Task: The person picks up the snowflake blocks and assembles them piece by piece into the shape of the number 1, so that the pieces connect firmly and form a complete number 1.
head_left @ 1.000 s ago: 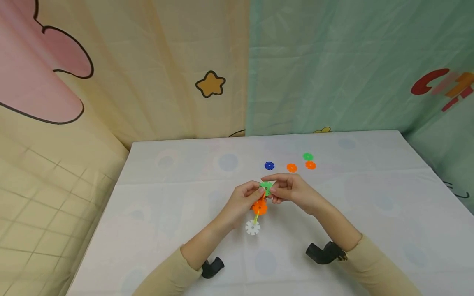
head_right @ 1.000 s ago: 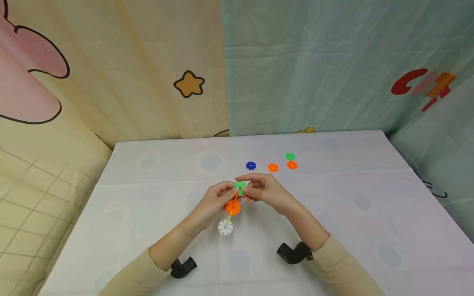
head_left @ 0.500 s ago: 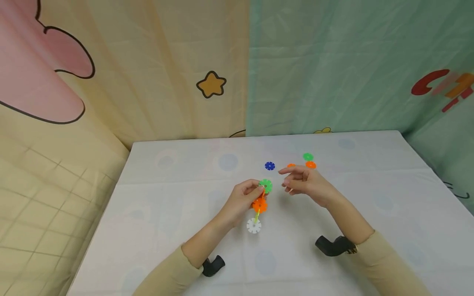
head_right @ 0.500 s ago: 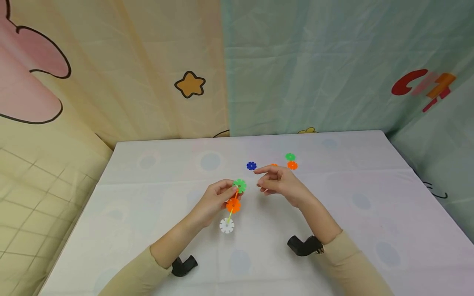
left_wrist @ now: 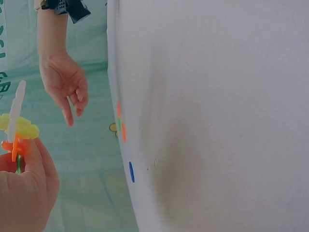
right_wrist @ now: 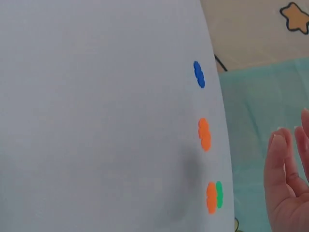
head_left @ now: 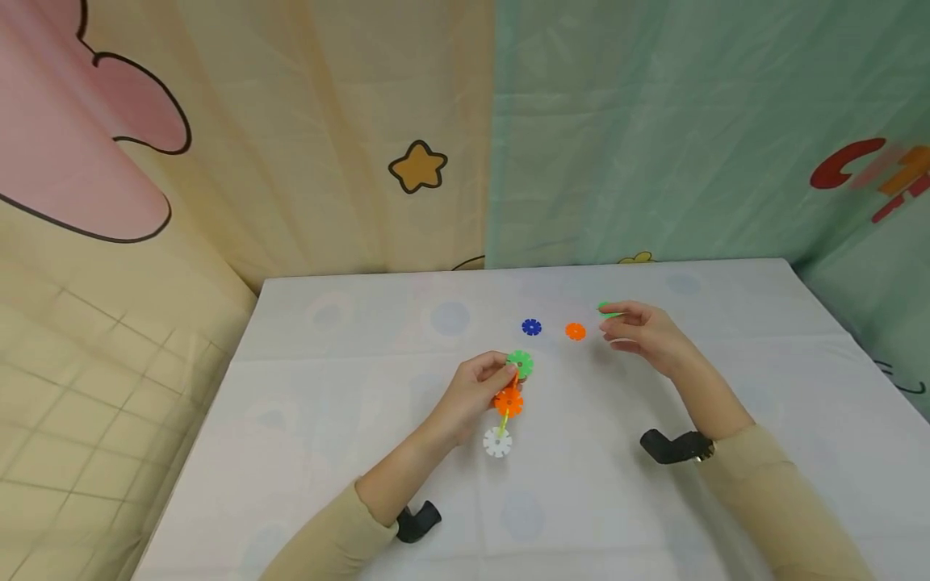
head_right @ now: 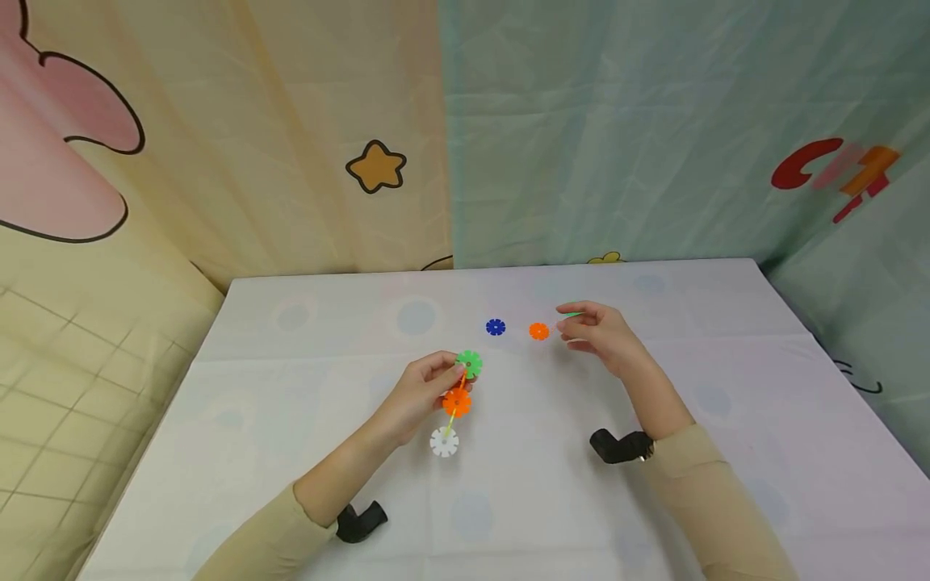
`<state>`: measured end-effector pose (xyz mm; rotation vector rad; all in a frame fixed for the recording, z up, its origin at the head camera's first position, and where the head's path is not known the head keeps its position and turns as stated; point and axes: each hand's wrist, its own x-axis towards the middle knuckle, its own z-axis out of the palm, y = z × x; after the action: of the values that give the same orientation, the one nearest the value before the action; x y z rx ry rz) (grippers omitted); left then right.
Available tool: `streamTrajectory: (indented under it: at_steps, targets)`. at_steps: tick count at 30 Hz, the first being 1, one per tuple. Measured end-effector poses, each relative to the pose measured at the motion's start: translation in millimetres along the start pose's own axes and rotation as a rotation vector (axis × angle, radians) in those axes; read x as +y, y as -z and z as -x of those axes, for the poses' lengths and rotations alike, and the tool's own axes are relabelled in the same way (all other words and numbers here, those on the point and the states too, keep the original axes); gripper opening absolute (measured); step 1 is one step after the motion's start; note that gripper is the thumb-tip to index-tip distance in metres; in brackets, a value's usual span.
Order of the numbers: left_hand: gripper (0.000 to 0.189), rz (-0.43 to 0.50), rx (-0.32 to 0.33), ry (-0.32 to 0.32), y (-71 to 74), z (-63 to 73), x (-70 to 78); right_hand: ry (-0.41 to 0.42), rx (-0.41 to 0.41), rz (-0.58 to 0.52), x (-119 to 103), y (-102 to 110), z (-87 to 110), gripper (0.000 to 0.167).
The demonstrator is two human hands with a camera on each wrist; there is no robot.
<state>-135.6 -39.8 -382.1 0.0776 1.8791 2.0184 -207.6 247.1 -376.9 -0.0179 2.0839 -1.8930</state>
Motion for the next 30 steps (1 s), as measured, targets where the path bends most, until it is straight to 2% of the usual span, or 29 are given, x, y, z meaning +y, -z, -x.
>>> streamTrajectory:
  at_steps: [2, 5, 8, 10, 15, 19, 30]
  targets:
    - [0.023, -0.003, 0.000, 0.002, -0.3, 0.3, 0.4, -0.031, 0.030, -0.032, 2.0, 8.0, -4.8, 0.020]
    - [0.023, -0.008, 0.000, 0.001, -0.5, 0.2, 1.3, -0.092, 0.083, -0.026, 4.6, 18.3, -13.0, 0.037]
    - [0.023, -0.008, 0.000, -0.002, -0.2, 0.2, 1.7, -0.153, 0.149, 0.052, 7.6, 25.2, -21.9, 0.054]
    - [0.023, -0.006, 0.000, 0.000, 0.2, 0.5, 1.8, -0.182, 0.197, 0.111, 10.4, 28.0, -27.7, 0.058]
    - [0.022, -0.007, 0.004, 0.003, 0.8, 0.5, 0.8, -0.229, 0.310, 0.245, 18.9, 30.1, -43.1, 0.056]
    - [0.023, -0.008, 0.002, 0.003, 1.0, -0.4, 0.6, -0.261, 0.356, 0.324, 23.9, 28.9, -55.2, 0.053]
    - [0.023, -0.001, -0.005, 0.009, -0.6, -2.8, 1.6, -0.199, 0.414, 0.507, 26.1, 16.9, -70.6, 0.048]
